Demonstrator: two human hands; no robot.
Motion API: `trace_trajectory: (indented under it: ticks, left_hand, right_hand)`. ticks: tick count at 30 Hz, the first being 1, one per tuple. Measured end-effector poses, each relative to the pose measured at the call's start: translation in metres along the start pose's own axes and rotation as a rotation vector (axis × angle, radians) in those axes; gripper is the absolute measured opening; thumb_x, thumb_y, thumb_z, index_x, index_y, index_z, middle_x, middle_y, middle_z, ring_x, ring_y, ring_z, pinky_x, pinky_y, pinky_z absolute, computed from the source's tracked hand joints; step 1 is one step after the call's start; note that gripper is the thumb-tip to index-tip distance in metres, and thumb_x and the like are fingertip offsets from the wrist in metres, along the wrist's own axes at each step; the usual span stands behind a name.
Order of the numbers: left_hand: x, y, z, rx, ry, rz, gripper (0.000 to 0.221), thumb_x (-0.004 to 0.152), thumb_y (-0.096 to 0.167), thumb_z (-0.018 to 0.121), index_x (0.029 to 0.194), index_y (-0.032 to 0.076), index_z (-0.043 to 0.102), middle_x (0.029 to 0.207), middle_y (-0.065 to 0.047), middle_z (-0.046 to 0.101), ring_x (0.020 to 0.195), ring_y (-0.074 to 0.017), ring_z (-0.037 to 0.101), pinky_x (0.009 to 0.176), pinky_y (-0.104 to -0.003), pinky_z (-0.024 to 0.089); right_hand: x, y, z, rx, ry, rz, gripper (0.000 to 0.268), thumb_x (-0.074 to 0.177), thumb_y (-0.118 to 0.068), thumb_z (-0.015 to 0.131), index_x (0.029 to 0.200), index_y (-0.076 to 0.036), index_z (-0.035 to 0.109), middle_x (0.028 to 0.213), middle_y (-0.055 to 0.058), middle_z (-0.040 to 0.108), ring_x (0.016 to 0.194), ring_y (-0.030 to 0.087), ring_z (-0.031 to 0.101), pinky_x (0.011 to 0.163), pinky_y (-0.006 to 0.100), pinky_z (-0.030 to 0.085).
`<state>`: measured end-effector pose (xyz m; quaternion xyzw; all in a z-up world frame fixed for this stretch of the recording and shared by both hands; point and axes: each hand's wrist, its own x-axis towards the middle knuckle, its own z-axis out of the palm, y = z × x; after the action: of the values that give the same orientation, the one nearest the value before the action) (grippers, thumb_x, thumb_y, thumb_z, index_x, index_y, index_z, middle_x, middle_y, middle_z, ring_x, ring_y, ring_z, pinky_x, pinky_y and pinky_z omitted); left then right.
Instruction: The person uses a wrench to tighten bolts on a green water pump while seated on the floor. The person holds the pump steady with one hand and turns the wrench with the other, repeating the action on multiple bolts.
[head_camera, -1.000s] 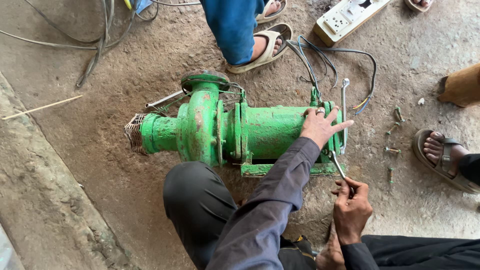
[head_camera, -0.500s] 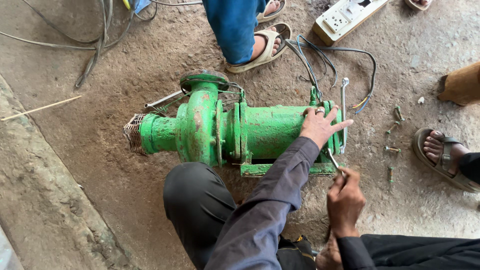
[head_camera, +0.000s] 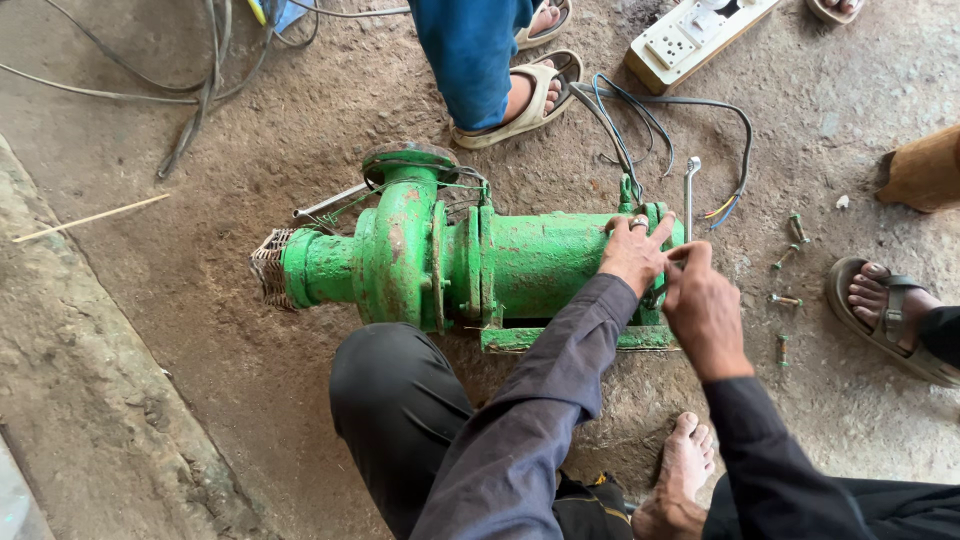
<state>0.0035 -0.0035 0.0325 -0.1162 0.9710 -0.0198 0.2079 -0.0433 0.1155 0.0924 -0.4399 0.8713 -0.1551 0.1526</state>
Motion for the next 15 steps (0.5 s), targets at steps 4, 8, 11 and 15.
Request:
trace_trajectory:
  ticks: [4, 8, 11, 15]
  left_hand:
    - [0.000, 0.001, 0.003, -0.003, 0.064, -0.039, 0.041, 0.095, 0.024, 0.062, 0.136, 0.030, 0.064, 0.169, -0.003, 0.022, 0.133, -0.0280, 0.049, 0.093, -0.055, 0.045]
    - [0.008, 0.001, 0.013, -0.064, 0.126, -0.073, 0.035, 0.097, 0.022, 0.061, 0.132, 0.026, 0.068, 0.167, 0.002, 0.025, 0.133, -0.0256, 0.051, 0.091, -0.055, 0.046]
    - [0.008, 0.001, 0.010, -0.067, 0.085, -0.058, 0.031, 0.099, 0.024, 0.059, 0.129, 0.027, 0.069, 0.169, 0.002, 0.024, 0.134, -0.0244, 0.050, 0.094, -0.055, 0.044]
    - [-0.003, 0.000, 0.009, -0.066, 0.176, -0.043, 0.037, 0.092, 0.022, 0.062, 0.128, 0.031, 0.068, 0.166, 0.001, 0.029, 0.132, -0.0246, 0.051, 0.095, -0.051, 0.043]
  right_hand:
    - [0.033, 0.003, 0.002, 0.025, -0.037, -0.019, 0.023, 0.104, -0.019, 0.059, 0.114, 0.000, 0.054, 0.075, 0.024, 0.070, 0.070, 0.037, 0.071, 0.068, 0.048, 0.054]
    - [0.047, 0.006, 0.004, 0.002, -0.017, -0.041, 0.023, 0.102, -0.020, 0.060, 0.112, 0.000, 0.055, 0.080, 0.026, 0.070, 0.076, 0.042, 0.070, 0.070, 0.052, 0.053]
    - [0.042, 0.005, -0.003, 0.049, -0.013, -0.044, 0.022, 0.102, -0.020, 0.059, 0.112, 0.000, 0.057, 0.078, 0.026, 0.070, 0.073, 0.041, 0.071, 0.069, 0.052, 0.053]
    - [0.016, -0.007, -0.005, 0.011, 0.032, -0.061, 0.018, 0.105, -0.018, 0.055, 0.113, -0.002, 0.059, 0.076, 0.025, 0.070, 0.068, 0.040, 0.071, 0.063, 0.051, 0.055]
